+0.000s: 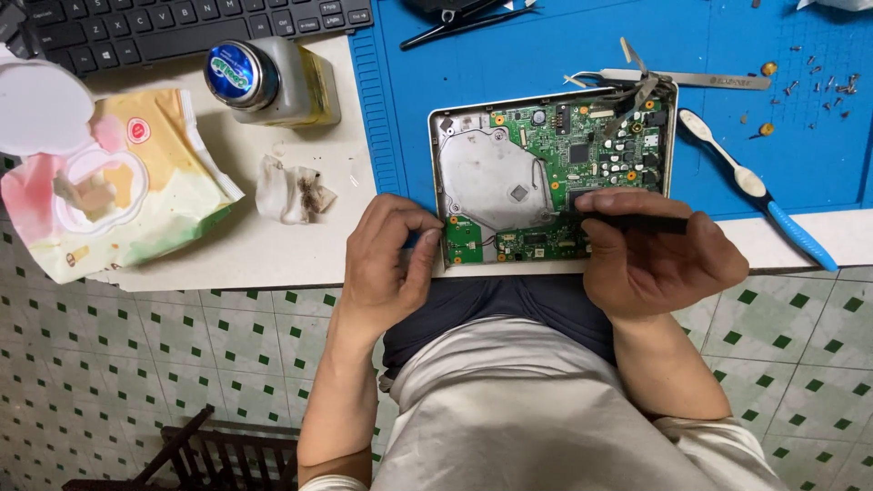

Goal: The person is using a small black tool to inspect various components on a circuit board, then picks up and rotates the device to examine it from different angles.

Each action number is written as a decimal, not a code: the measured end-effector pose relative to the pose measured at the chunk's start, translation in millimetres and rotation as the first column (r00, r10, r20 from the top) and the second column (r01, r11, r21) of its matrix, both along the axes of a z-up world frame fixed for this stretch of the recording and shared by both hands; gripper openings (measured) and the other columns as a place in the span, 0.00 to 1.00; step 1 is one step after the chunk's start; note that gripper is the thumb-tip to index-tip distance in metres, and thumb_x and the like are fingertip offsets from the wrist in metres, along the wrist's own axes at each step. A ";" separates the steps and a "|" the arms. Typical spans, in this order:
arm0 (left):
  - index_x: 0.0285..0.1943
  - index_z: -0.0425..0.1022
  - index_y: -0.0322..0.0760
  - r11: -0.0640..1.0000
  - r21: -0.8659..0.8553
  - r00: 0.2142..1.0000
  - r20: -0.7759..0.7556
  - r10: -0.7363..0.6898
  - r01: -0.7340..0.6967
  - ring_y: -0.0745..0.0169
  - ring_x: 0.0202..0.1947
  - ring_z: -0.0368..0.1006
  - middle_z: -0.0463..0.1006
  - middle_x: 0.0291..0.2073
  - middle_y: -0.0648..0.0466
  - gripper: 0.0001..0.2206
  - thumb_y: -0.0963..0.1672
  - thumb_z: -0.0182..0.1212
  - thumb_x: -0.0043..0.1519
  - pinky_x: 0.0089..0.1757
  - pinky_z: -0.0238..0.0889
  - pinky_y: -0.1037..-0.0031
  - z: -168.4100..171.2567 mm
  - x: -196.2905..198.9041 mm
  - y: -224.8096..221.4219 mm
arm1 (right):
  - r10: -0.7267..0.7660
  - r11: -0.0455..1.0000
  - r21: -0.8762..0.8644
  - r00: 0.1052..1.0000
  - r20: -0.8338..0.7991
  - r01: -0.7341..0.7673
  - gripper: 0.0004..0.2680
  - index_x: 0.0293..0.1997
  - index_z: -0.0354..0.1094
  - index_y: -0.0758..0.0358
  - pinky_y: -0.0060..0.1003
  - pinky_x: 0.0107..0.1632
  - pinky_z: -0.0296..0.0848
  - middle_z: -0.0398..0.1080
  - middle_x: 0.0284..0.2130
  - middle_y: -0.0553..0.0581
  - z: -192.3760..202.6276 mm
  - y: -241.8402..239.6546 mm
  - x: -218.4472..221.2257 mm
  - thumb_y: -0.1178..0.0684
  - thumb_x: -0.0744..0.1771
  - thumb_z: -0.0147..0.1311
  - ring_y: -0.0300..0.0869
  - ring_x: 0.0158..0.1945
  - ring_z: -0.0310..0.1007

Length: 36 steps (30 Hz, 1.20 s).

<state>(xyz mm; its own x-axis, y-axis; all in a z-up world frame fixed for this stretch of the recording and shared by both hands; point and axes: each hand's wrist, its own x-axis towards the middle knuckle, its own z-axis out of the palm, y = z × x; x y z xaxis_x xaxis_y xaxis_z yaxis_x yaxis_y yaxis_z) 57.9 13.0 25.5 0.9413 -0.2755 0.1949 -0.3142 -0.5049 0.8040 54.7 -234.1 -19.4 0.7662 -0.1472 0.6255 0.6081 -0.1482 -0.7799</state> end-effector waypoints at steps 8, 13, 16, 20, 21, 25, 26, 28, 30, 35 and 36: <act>0.43 0.72 0.30 0.956 0.293 0.991 0.121 -0.054 0.016 0.50 0.35 0.68 0.73 0.36 0.48 0.02 0.38 0.54 0.68 0.33 0.61 0.65 9.8 3.1 -9.1 | -0.005 1.000 0.002 1.000 -0.008 0.005 0.30 0.72 0.47 0.46 0.55 0.42 0.80 0.64 0.39 0.79 2.3 1.7 0.2 0.77 0.67 0.50 0.62 0.36 0.73; 0.42 0.74 0.31 0.847 0.532 0.957 0.260 -0.132 -0.027 0.51 0.28 0.60 0.64 0.29 0.50 0.00 0.37 0.60 0.66 0.25 0.52 0.64 15.8 6.9 -15.3 | -0.006 1.000 0.010 1.000 -0.009 0.006 0.31 0.71 0.47 0.46 0.55 0.42 0.81 0.65 0.38 0.79 2.9 0.7 0.4 0.78 0.66 0.51 0.63 0.36 0.73; 0.39 0.73 0.34 0.772 0.634 0.935 0.298 -0.191 -0.045 0.53 0.27 0.58 0.63 0.27 0.52 0.03 0.37 0.58 0.66 0.26 0.51 0.65 13.5 7.8 -16.3 | 0.005 1.000 0.001 1.000 0.006 -0.005 0.31 0.73 0.47 0.46 0.55 0.41 0.81 0.65 0.38 0.80 3.2 -0.1 2.3 0.78 0.66 0.50 0.63 0.35 0.74; 0.38 0.72 0.34 0.739 0.673 0.936 0.278 -0.217 -0.029 0.54 0.28 0.59 0.63 0.28 0.52 0.03 0.37 0.58 0.63 0.25 0.54 0.67 12.1 9.5 -15.9 | 0.003 1.000 0.018 1.000 0.022 -0.003 0.31 0.73 0.49 0.46 0.56 0.41 0.81 0.65 0.37 0.80 1.5 0.4 2.5 0.77 0.66 0.51 0.63 0.35 0.74; 0.37 0.72 0.34 0.742 0.670 0.935 0.278 -0.219 -0.025 0.54 0.28 0.59 0.64 0.28 0.52 0.03 0.36 0.58 0.62 0.25 0.54 0.67 11.7 10.2 -16.2 | 0.005 1.000 0.024 1.000 0.017 -0.006 0.31 0.72 0.48 0.46 0.56 0.42 0.81 0.65 0.37 0.80 1.2 0.5 2.0 0.77 0.66 0.51 0.63 0.35 0.74; 0.37 0.73 0.35 0.739 0.673 0.940 0.260 -0.222 -0.012 0.54 0.28 0.60 0.64 0.28 0.52 0.03 0.37 0.60 0.61 0.25 0.56 0.66 10.5 10.0 -16.0 | 0.001 1.000 0.011 1.000 0.007 -0.001 0.31 0.72 0.47 0.46 0.57 0.42 0.82 0.66 0.38 0.79 0.6 0.3 1.2 0.78 0.65 0.51 0.63 0.35 0.74; 0.38 0.73 0.34 0.739 0.673 0.941 0.256 -0.222 -0.008 0.54 0.28 0.60 0.64 0.28 0.52 0.03 0.37 0.61 0.63 0.25 0.56 0.66 10.4 9.9 -16.0 | 0.003 1.000 0.014 1.000 0.008 -0.003 0.31 0.71 0.46 0.46 0.57 0.41 0.82 0.66 0.38 0.80 0.1 0.2 1.1 0.77 0.66 0.51 0.64 0.35 0.75; 0.38 0.73 0.34 0.739 0.673 0.942 0.251 -0.223 -0.005 0.54 0.28 0.60 0.64 0.28 0.52 0.03 0.38 0.61 0.64 0.25 0.56 0.66 9.5 10.0 -16.4 | 0.005 1.000 0.017 1.000 0.008 -0.005 0.31 0.71 0.46 0.46 0.57 0.41 0.82 0.66 0.38 0.81 -0.5 0.4 0.8 0.76 0.66 0.52 0.64 0.35 0.75; 0.34 0.72 0.36 0.727 0.686 0.931 0.269 -0.246 -0.007 0.54 0.28 0.60 0.65 0.28 0.52 0.06 0.35 0.61 0.61 0.26 0.56 0.67 7.9 10.4 -16.7 | 0.004 1.000 0.029 1.000 0.004 -0.004 0.30 0.71 0.46 0.45 0.58 0.40 0.81 0.65 0.38 0.80 -0.6 1.1 0.7 0.76 0.66 0.52 0.64 0.35 0.74; 0.32 0.70 0.37 0.717 0.697 0.921 0.297 -0.253 -0.028 0.55 0.27 0.59 0.65 0.27 0.52 0.09 0.33 0.58 0.62 0.26 0.54 0.68 8.6 10.0 -21.9 | 0.001 1.000 0.016 1.000 0.009 -0.001 0.29 0.69 0.46 0.46 0.57 0.39 0.81 0.66 0.37 0.81 0.3 0.6 1.8 0.74 0.66 0.52 0.64 0.34 0.75; 0.31 0.69 0.38 0.705 0.708 0.917 0.309 -0.253 -0.044 0.56 0.26 0.58 0.64 0.27 0.53 0.11 0.32 0.57 0.61 0.26 0.53 0.69 8.4 9.5 -22.5 | -0.002 1.000 0.012 1.000 0.018 0.002 0.29 0.70 0.46 0.46 0.57 0.39 0.81 0.66 0.37 0.81 0.4 0.8 2.5 0.74 0.66 0.52 0.64 0.34 0.75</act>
